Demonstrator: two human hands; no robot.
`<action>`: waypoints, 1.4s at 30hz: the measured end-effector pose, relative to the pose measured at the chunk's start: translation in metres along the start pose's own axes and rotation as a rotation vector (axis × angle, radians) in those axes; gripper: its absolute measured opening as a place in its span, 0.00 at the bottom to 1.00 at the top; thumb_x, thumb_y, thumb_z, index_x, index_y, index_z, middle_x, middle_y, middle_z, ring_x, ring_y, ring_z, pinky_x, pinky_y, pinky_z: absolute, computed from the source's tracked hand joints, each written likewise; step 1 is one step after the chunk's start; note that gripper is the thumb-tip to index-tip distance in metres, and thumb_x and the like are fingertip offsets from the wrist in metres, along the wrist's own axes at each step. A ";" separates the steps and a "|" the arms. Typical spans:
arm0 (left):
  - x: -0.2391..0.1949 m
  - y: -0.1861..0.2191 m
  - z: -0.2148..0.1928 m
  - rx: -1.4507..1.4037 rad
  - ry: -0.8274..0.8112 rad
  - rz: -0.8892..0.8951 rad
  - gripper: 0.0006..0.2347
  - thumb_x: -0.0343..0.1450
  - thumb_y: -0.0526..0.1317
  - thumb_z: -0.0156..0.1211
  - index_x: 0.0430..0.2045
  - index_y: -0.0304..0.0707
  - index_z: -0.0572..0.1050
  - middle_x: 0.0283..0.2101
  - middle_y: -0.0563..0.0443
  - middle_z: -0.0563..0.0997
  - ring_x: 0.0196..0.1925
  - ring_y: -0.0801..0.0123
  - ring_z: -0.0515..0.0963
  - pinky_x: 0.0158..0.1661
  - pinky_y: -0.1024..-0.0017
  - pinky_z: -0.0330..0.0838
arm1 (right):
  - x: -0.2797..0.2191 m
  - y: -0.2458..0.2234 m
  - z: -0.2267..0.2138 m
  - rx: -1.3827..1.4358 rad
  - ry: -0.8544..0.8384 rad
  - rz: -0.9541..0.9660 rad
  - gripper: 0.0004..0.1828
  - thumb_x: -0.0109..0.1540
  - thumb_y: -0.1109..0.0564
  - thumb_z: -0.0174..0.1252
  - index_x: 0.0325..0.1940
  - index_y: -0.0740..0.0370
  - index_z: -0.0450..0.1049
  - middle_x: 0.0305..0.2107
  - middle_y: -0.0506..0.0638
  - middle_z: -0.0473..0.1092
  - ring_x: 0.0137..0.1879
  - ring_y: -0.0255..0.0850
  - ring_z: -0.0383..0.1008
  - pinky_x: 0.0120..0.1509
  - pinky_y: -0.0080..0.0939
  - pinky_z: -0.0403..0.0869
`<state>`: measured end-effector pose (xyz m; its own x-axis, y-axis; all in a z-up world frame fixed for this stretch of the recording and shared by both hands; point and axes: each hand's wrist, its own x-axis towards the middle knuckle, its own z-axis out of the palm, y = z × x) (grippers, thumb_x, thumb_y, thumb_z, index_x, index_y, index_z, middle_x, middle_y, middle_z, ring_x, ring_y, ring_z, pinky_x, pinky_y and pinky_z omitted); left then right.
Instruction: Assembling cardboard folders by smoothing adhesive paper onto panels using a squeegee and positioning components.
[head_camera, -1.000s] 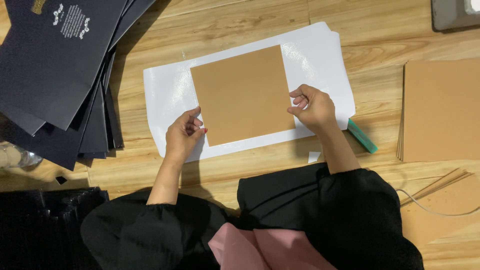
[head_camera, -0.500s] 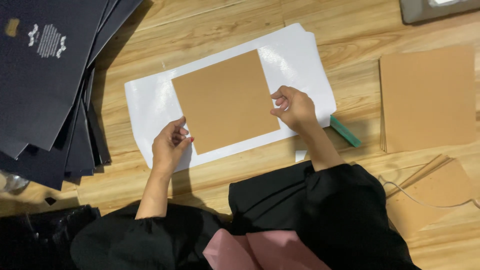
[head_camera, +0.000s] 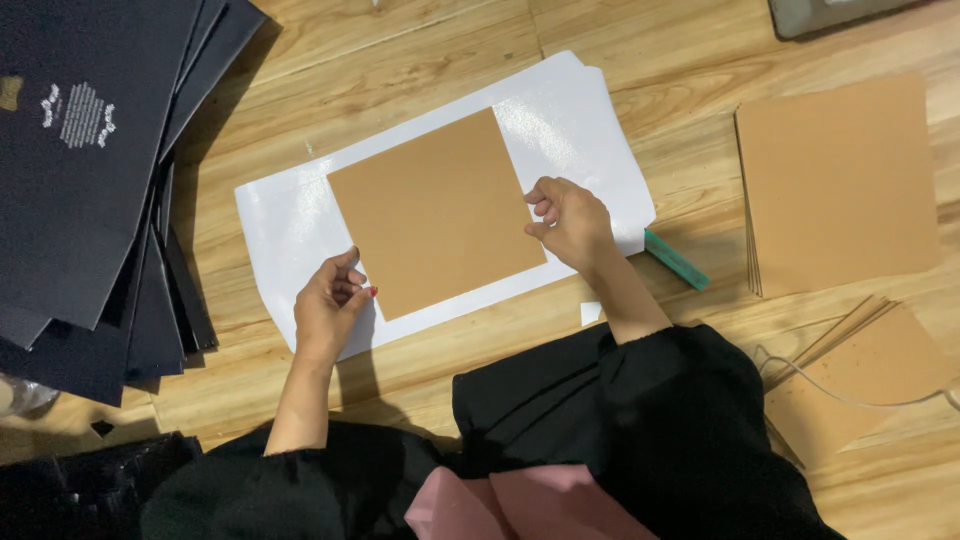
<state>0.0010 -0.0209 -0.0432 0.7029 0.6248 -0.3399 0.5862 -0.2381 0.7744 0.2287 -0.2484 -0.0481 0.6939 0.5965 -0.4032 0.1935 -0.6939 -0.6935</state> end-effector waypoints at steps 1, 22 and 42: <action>0.002 -0.004 0.000 -0.022 -0.010 -0.001 0.20 0.58 0.26 0.63 0.45 0.33 0.70 0.27 0.48 0.73 0.30 0.70 0.72 0.37 0.76 0.71 | 0.001 0.001 0.001 -0.002 0.003 -0.010 0.18 0.49 0.60 0.62 0.42 0.55 0.69 0.29 0.44 0.67 0.37 0.33 0.70 0.45 0.37 0.68; 0.002 0.055 0.001 0.503 -0.078 -0.189 0.26 0.60 0.30 0.60 0.52 0.39 0.57 0.32 0.49 0.76 0.37 0.59 0.77 0.39 0.62 0.72 | -0.004 -0.030 -0.011 -0.113 -0.114 0.117 0.28 0.53 0.59 0.57 0.57 0.50 0.62 0.31 0.43 0.64 0.39 0.35 0.68 0.47 0.38 0.67; -0.013 0.081 0.080 1.023 -0.343 0.195 0.26 0.67 0.58 0.39 0.60 0.66 0.43 0.66 0.57 0.40 0.66 0.50 0.40 0.58 0.44 0.46 | -0.088 0.108 -0.083 -0.404 0.082 0.394 0.27 0.43 0.40 0.60 0.40 0.55 0.68 0.33 0.58 0.71 0.47 0.55 0.71 0.50 0.53 0.68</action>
<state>0.0711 -0.1080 -0.0190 0.8016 0.3072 -0.5129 0.3985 -0.9141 0.0754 0.2459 -0.4096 -0.0383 0.8161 0.2393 -0.5260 0.1478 -0.9664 -0.2104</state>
